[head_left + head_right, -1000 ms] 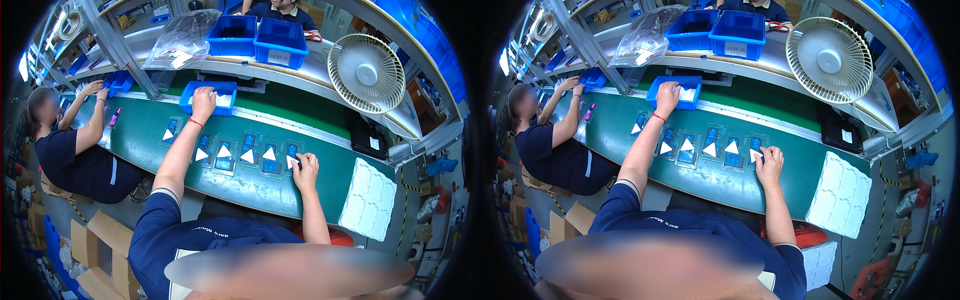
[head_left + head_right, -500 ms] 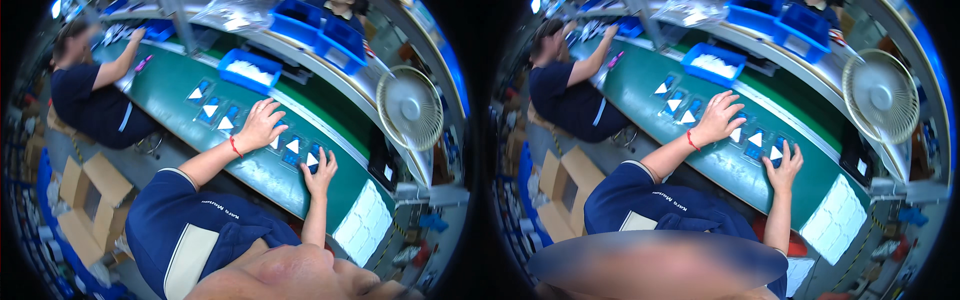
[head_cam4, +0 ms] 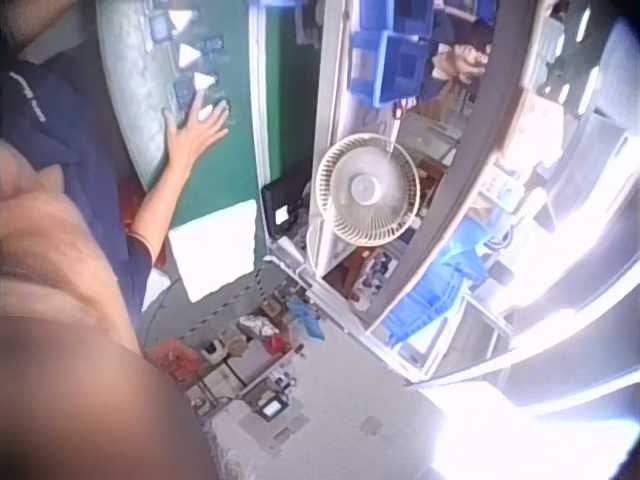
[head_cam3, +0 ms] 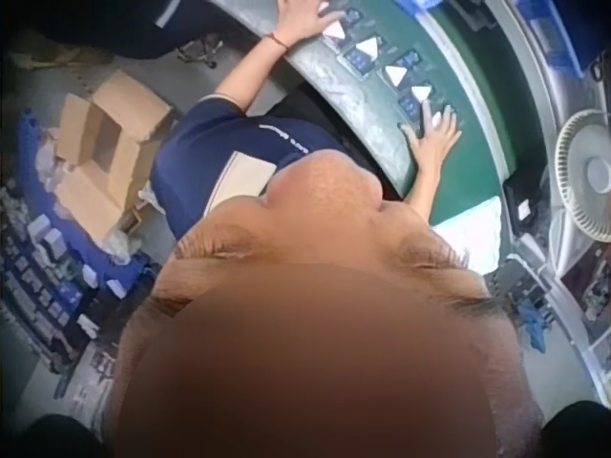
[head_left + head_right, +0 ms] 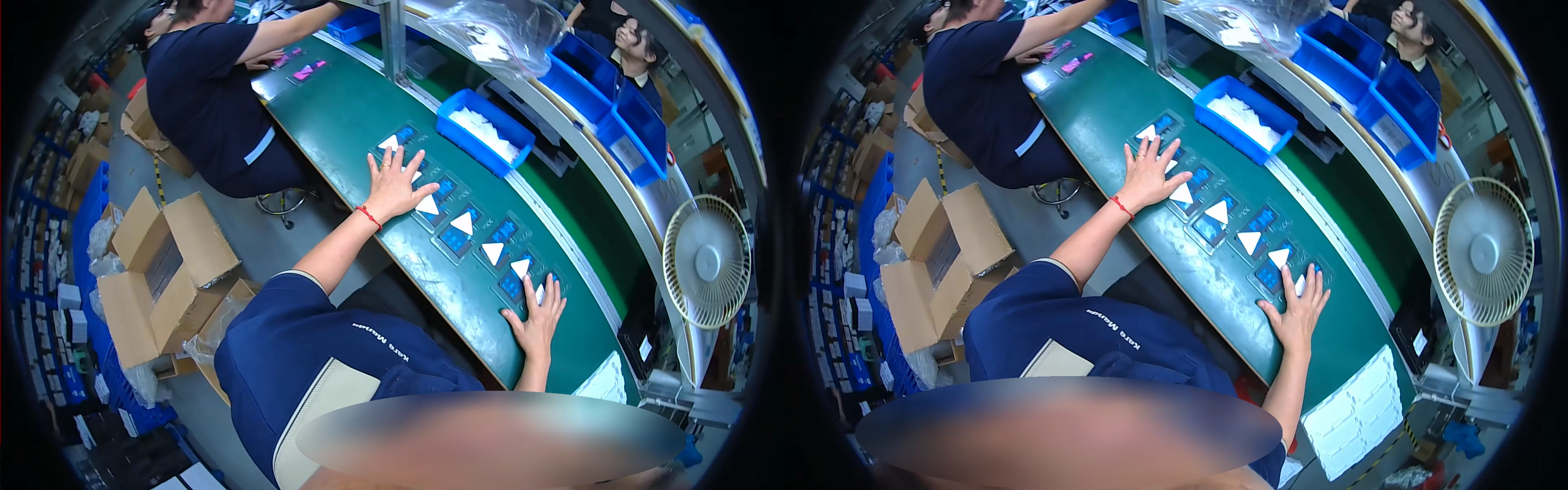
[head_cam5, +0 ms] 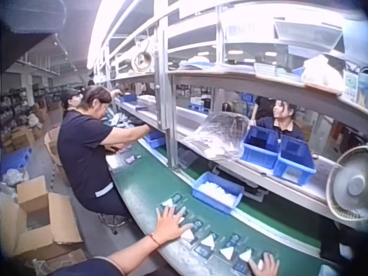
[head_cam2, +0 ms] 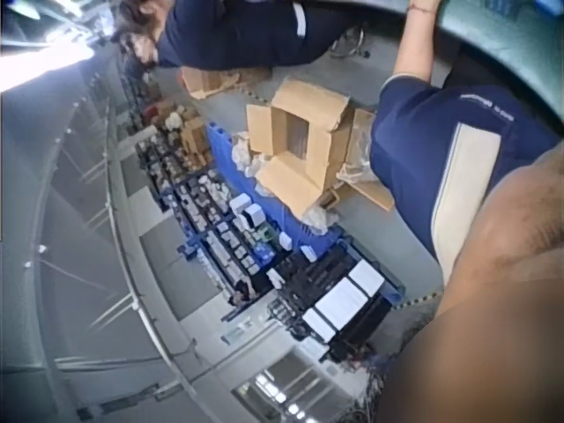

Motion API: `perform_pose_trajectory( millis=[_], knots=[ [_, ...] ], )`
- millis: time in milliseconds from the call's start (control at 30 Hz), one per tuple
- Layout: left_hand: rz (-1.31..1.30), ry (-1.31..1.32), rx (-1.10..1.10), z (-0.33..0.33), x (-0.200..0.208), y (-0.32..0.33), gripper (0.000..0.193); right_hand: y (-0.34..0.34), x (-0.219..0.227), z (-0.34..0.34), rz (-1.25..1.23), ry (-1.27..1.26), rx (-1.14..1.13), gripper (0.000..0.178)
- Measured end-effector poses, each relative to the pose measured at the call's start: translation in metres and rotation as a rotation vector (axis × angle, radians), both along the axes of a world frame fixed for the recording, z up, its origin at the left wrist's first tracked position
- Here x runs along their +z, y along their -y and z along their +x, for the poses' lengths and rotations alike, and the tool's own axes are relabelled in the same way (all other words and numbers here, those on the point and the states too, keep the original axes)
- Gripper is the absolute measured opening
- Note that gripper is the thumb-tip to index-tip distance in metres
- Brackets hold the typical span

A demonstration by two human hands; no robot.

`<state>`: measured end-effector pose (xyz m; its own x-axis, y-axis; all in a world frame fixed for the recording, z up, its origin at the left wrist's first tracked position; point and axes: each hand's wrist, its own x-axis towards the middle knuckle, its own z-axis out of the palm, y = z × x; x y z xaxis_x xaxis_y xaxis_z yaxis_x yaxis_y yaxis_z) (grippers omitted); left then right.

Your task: The person assembles small electronic components by placing blue circuit boards into clear plastic clamshell cases, adding white triangular inserts, and closing the cases. They then place the finished units into a white foam tray and occasionally retrieve new cases from a cardboard box.

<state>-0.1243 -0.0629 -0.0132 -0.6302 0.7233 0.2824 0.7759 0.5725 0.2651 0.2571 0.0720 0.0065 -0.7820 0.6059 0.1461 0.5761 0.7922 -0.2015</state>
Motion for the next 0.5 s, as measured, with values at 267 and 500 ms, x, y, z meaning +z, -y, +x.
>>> perform_pose_trajectory(
  millis=[267, 500],
  knots=[
    [0.109, -0.073, 0.124, -0.027, -0.009, 0.015, 0.067, 0.015, -0.001, -0.020, -0.008, 0.053, 0.022, 0.082],
    [0.224, -0.180, 0.142, -0.086, -0.019, 0.027, 0.055, 0.046, -0.004, -0.082, -0.014, 0.033, 0.019, 0.078]
  ],
)
